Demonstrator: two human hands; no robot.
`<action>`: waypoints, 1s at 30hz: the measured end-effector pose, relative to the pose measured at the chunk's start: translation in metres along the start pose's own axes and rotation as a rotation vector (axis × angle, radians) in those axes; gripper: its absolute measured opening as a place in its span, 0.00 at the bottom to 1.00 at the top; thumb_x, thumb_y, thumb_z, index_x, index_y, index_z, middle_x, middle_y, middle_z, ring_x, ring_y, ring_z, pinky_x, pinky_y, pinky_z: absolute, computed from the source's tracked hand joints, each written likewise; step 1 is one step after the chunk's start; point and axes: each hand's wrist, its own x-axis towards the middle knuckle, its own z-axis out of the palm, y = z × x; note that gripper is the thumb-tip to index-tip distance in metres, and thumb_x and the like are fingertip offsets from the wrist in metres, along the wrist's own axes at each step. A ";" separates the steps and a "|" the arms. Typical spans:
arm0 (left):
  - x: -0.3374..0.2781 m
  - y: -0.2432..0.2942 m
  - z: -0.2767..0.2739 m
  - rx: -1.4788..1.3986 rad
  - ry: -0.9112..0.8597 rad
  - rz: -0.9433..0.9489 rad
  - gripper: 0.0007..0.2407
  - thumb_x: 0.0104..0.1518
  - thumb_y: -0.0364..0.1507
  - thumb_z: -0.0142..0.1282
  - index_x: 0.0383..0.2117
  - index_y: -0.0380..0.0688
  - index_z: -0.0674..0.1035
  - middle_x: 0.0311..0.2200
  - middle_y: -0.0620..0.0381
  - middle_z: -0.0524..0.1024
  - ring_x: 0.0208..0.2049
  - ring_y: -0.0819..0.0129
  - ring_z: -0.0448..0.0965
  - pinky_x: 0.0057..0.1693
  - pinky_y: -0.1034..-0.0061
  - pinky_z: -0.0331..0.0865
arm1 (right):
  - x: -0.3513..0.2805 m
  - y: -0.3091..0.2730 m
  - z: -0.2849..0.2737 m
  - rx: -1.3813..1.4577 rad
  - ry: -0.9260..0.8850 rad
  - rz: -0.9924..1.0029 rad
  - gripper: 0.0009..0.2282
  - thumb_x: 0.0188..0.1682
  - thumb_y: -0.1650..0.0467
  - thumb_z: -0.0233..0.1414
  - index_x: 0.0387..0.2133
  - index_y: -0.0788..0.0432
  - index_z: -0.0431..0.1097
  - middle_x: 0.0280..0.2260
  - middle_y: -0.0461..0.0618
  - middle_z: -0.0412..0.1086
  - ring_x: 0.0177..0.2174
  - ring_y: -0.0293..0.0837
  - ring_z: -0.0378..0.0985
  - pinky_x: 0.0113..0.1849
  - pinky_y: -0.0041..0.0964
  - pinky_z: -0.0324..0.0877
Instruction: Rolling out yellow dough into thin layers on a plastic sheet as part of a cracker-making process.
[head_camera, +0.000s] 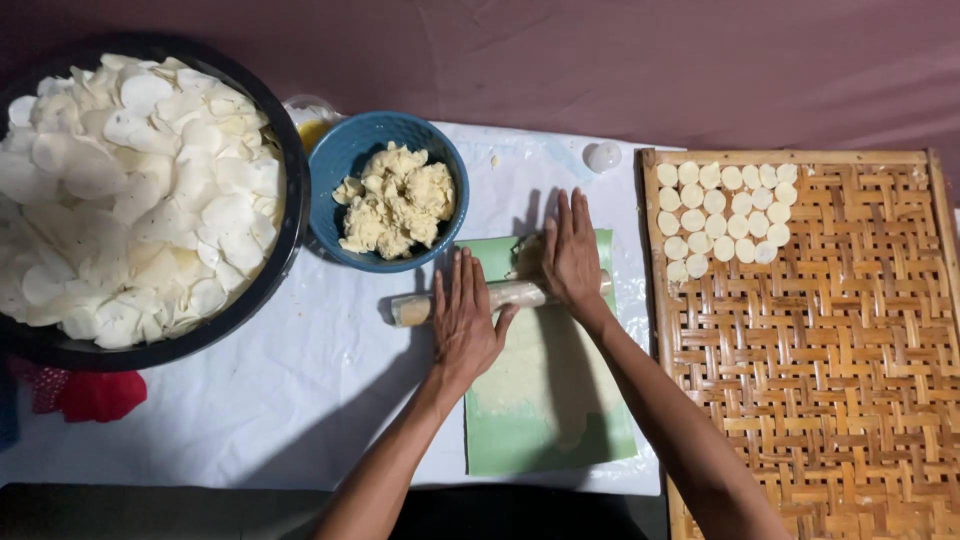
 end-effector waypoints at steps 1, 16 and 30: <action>-0.005 0.002 -0.001 0.000 0.006 0.001 0.35 0.67 0.51 0.38 0.67 0.26 0.57 0.71 0.31 0.50 0.73 0.42 0.45 0.73 0.44 0.36 | -0.006 0.015 0.007 -0.002 0.004 -0.004 0.22 0.62 0.66 0.35 0.67 0.66 0.52 0.65 0.71 0.52 0.66 0.66 0.52 0.65 0.52 0.50; -0.023 -0.008 0.006 0.083 0.044 0.059 0.29 0.57 0.36 0.61 0.63 0.35 0.67 0.65 0.39 0.63 0.70 0.49 0.57 0.74 0.53 0.44 | -0.049 0.064 0.014 0.034 0.248 -0.011 0.23 0.47 0.74 0.55 0.59 0.56 0.67 0.55 0.57 0.61 0.54 0.59 0.66 0.52 0.47 0.71; 0.021 -0.022 -0.006 0.200 0.182 0.130 0.23 0.52 0.37 0.64 0.53 0.42 0.74 0.37 0.52 0.71 0.36 0.57 0.72 0.44 0.63 0.65 | -0.055 0.064 -0.027 0.071 0.425 0.035 0.13 0.61 0.69 0.43 0.55 0.63 0.66 0.51 0.63 0.64 0.54 0.66 0.69 0.55 0.57 0.65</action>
